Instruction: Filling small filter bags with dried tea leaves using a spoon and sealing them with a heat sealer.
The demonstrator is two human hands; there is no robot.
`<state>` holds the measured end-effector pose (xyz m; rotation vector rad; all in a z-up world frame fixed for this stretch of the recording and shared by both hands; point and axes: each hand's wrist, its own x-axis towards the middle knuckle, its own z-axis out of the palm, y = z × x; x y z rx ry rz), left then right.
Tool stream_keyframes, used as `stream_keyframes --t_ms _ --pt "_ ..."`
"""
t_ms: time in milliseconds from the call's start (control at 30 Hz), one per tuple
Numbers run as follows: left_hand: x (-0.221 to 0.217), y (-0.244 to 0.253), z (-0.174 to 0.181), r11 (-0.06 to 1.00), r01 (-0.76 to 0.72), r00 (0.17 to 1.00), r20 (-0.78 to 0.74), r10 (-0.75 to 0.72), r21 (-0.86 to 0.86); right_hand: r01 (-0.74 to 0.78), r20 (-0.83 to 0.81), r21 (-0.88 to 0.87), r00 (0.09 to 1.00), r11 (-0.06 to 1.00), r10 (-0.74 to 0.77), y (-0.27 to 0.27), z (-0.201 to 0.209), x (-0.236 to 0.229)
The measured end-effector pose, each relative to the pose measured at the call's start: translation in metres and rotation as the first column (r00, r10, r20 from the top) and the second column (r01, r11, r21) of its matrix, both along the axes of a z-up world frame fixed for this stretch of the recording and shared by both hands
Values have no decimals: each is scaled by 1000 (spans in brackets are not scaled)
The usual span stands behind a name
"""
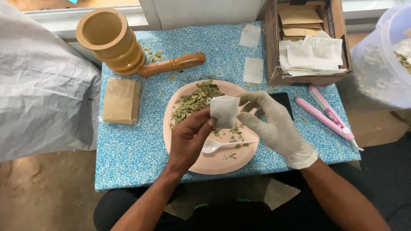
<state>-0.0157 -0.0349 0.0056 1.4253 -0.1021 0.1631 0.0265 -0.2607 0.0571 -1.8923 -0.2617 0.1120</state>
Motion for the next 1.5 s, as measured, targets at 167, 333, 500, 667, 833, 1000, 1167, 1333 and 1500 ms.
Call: stream_keyframes --t_ms 167,333,500,667,833,1000,1167,1333,1500 --pt "-2 -3 1 997 74 997 25 -75 35 41 32 67 999 997 -43 3 -15 -5" --pt "-3 -7 -2 987 157 988 -7 -157 -40 65 36 81 997 995 -69 2 -22 -2" --pt "-1 -1 -3 997 44 998 -45 -47 -71 34 -91 9 995 999 -33 7 -2 -7" --pt "-3 -4 7 992 98 994 -40 -102 -82 -2 -24 89 1000 996 4 11 -12 -9" --pt "-3 -5 6 987 131 990 -45 -135 -98 -34 8 66 999 997 34 6 -11 -8" --pt "-3 -2 -2 998 52 996 -74 -55 -39 -52 22 145 999 988 50 11 -10 -9" --pt "-4 1 -1 998 31 996 -78 -35 -56 -55 59 92 997 994 50 3 -25 -4" --pt "-6 1 2 996 37 994 -103 -46 -82 -57 65 85 997 995 52 -3 -23 -5" --pt "-7 -2 6 986 82 990 -101 -98 -146 -26 80 89 997 996 19 5 -28 -8"
